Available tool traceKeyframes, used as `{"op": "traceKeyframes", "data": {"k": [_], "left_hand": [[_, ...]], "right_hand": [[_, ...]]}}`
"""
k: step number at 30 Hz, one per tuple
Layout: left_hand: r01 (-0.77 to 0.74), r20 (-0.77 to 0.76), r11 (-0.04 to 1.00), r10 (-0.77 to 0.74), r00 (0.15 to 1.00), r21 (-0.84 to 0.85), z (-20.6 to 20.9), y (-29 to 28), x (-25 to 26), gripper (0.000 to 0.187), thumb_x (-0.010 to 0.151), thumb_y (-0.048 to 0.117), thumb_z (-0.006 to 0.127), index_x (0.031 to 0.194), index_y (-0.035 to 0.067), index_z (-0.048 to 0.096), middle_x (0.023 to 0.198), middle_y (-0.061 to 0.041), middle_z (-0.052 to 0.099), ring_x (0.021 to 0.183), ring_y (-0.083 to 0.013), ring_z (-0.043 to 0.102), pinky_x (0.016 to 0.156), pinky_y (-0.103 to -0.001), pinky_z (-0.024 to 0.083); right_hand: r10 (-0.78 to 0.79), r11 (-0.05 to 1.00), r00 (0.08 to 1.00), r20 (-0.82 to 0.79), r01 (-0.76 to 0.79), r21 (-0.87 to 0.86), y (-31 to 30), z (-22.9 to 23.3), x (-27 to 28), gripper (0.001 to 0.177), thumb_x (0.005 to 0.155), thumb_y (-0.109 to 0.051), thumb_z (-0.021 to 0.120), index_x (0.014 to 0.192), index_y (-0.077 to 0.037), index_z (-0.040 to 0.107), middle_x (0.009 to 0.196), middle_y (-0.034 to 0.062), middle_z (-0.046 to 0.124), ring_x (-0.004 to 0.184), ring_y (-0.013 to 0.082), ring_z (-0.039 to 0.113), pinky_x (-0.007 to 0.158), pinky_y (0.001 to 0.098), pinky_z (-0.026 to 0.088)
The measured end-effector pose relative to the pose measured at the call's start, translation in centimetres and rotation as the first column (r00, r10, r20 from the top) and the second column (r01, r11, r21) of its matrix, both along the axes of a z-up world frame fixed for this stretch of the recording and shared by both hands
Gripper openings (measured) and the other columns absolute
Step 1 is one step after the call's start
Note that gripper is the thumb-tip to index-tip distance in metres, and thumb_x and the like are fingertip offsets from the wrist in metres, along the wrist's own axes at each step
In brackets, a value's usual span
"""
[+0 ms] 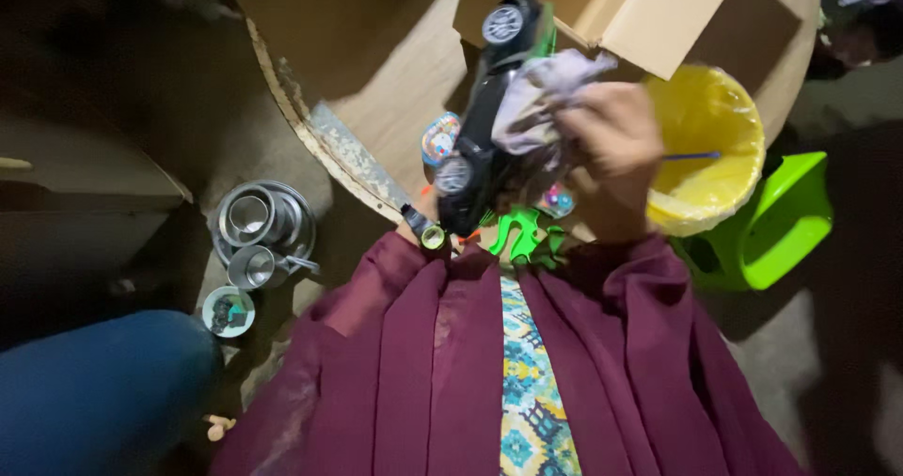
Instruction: The person sorts toys from a cardboard box, placing a teddy bear and a white stuffed animal back into the box. They then wipe a green toy car with a cloth and place it into a second box. Other toys remain on the table.
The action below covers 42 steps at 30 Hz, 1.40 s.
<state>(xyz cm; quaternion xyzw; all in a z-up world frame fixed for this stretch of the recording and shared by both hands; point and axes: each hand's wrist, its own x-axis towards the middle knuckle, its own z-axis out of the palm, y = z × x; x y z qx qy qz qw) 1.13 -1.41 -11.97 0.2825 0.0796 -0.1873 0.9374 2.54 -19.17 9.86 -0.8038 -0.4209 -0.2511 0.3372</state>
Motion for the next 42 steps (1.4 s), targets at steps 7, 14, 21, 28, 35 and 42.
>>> {"op": "traceKeyframes", "data": {"k": [7,14,21,28,35,42], "left_hand": [[0.072,0.002,0.997,-0.072,0.997,-0.013,-0.3,-1.5,-2.2,0.034,0.102,0.026,0.052,0.129,0.006,0.056,0.101,-0.009,0.070,0.084,-0.0175,0.068,0.078,-0.034,0.060],[0.054,-0.003,0.998,-0.054,0.999,-0.016,-0.5,-0.9,-1.3,0.036,0.102,0.029,0.051,0.128,0.005,0.056,0.099,-0.010,0.070,0.082,-0.0180,0.068,0.077,-0.035,0.060],[0.057,0.003,0.997,-0.057,0.998,-0.045,0.7,2.0,-0.4,0.039,0.101,0.032,0.050,0.127,0.004,0.056,0.097,-0.011,0.069,0.079,-0.0186,0.068,0.075,-0.036,0.061],[-0.021,-0.035,0.997,0.018,0.999,-0.073,1.7,5.7,-0.2,0.042,0.101,0.035,0.049,0.127,0.002,0.056,0.095,-0.012,0.069,0.077,-0.0191,0.068,0.073,-0.037,0.061],[-0.005,-0.026,0.995,0.003,1.000,-0.099,2.6,8.1,2.5,0.045,0.101,0.038,0.048,0.126,0.001,0.056,0.093,-0.013,0.069,0.075,-0.0196,0.067,0.072,-0.037,0.061],[0.139,-0.009,0.973,-0.143,0.990,-0.182,2.5,7.9,5.3,0.048,0.100,0.040,0.048,0.126,0.000,0.056,0.091,-0.014,0.069,0.073,-0.0202,0.067,0.070,-0.038,0.062]], "right_hand": [[0.285,0.955,0.949,0.132,-0.270,-0.126,1.5,-3.3,0.0,0.018,0.087,0.004,0.072,0.105,0.003,0.072,0.101,0.0131,0.066,0.095,0.0287,0.065,0.078,0.0437,0.052],[0.273,0.962,0.960,0.062,-0.272,-0.023,0.7,-3.3,0.6,0.017,0.084,-0.004,0.072,0.099,0.002,0.067,0.101,0.0148,0.065,0.096,0.0324,0.066,0.081,0.0441,0.054],[-0.143,0.966,0.863,-0.484,0.228,0.122,-0.4,-5.4,2.3,0.021,0.088,0.008,0.045,0.092,0.002,0.065,0.095,0.0138,0.067,0.090,0.0257,0.068,0.085,0.0347,0.055],[-0.063,0.951,0.714,-0.697,0.255,0.175,-0.7,-13.2,1.5,0.024,0.091,0.002,0.044,0.111,0.004,0.059,0.103,0.0202,0.064,0.100,0.0297,0.065,0.092,0.0320,0.051],[-0.187,0.893,0.800,-0.570,0.380,0.240,-0.7,-12.6,3.7,0.024,0.110,-0.021,0.067,0.121,0.000,0.062,0.129,0.0094,0.060,0.112,0.0159,0.059,0.096,0.0351,0.050],[0.360,0.652,0.623,-0.694,0.365,0.665,-0.9,-6.2,8.8,0.051,0.110,-0.042,0.072,0.141,-0.005,0.054,0.129,0.0022,0.057,0.119,0.0114,0.055,0.109,0.0277,0.047]]}}
